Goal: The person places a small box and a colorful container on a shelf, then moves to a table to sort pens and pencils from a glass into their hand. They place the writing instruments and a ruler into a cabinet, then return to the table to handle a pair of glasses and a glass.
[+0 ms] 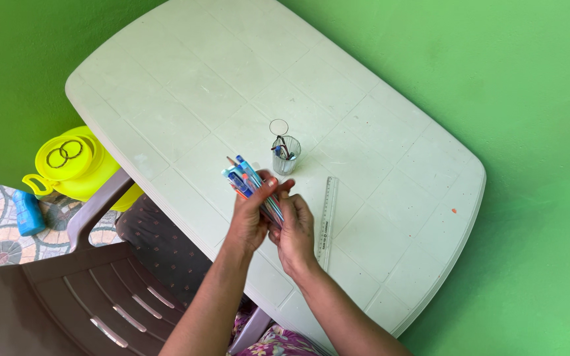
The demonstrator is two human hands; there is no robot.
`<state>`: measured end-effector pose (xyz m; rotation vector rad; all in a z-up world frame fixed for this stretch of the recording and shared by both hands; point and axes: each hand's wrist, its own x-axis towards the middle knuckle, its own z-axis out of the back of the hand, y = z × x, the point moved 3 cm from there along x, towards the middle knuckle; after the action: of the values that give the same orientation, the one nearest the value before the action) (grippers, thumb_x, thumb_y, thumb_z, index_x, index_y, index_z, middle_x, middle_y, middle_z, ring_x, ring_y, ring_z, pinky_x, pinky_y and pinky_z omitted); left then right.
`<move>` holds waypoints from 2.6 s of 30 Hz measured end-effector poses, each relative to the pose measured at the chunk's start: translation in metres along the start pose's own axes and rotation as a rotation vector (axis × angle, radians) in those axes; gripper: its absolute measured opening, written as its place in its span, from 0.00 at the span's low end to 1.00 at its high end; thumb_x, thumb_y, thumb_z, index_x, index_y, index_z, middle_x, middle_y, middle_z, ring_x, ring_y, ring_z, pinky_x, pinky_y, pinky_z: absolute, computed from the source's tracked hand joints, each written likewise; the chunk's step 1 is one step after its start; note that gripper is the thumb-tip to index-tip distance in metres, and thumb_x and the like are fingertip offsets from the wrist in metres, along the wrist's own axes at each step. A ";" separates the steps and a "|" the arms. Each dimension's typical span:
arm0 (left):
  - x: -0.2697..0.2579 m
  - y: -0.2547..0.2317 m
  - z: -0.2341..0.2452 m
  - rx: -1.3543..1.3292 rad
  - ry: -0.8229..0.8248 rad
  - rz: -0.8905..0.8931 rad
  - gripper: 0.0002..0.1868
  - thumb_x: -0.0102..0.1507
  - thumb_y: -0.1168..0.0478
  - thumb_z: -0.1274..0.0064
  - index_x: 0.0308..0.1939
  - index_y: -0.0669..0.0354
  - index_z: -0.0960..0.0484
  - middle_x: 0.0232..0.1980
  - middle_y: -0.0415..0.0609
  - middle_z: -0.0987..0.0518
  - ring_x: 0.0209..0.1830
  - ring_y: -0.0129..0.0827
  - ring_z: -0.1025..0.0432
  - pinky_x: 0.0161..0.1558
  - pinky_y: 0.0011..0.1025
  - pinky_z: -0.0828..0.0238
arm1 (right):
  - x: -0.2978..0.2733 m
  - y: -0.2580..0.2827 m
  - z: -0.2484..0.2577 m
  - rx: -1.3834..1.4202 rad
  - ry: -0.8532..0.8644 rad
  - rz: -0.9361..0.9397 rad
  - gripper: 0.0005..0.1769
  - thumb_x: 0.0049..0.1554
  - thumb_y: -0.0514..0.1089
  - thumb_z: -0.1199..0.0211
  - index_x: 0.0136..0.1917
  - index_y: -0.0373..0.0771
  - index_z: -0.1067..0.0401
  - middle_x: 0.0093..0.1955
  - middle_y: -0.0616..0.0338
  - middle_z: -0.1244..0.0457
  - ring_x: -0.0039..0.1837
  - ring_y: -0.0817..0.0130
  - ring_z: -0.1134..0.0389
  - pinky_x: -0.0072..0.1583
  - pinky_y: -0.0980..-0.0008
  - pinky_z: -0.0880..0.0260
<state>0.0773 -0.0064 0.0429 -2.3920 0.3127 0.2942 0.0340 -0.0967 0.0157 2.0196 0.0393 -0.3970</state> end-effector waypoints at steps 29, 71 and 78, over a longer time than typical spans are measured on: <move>-0.002 -0.032 0.044 0.112 -0.210 0.175 0.15 0.62 0.56 0.42 0.43 0.64 0.26 0.35 0.57 0.18 0.39 0.43 0.16 0.45 0.40 0.15 | 0.032 0.074 0.024 -0.791 0.150 0.347 0.09 0.56 0.38 0.29 0.44 0.39 0.30 0.40 0.61 0.32 0.42 0.77 0.32 0.45 0.74 0.30; 0.003 -0.005 0.059 0.068 -0.165 0.304 0.12 0.64 0.58 0.41 0.44 0.61 0.24 0.32 0.46 0.23 0.33 0.33 0.21 0.41 0.35 0.15 | 0.087 0.080 0.012 -1.249 0.151 0.769 0.25 0.56 0.43 0.28 0.66 0.44 0.28 0.68 0.51 0.37 0.71 0.53 0.39 0.69 0.58 0.37; 0.005 -0.001 0.062 -0.006 -0.113 0.314 0.13 0.63 0.59 0.41 0.46 0.60 0.24 0.37 0.49 0.21 0.41 0.39 0.19 0.46 0.42 0.14 | 0.116 0.072 -0.018 -1.215 0.222 0.721 0.09 0.60 0.36 0.36 0.55 0.38 0.22 0.53 0.53 0.30 0.57 0.57 0.31 0.59 0.62 0.31</move>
<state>0.0752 0.0352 -0.0030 -2.3169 0.6360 0.5722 0.1628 -0.1317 0.0510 0.7629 -0.2498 0.2892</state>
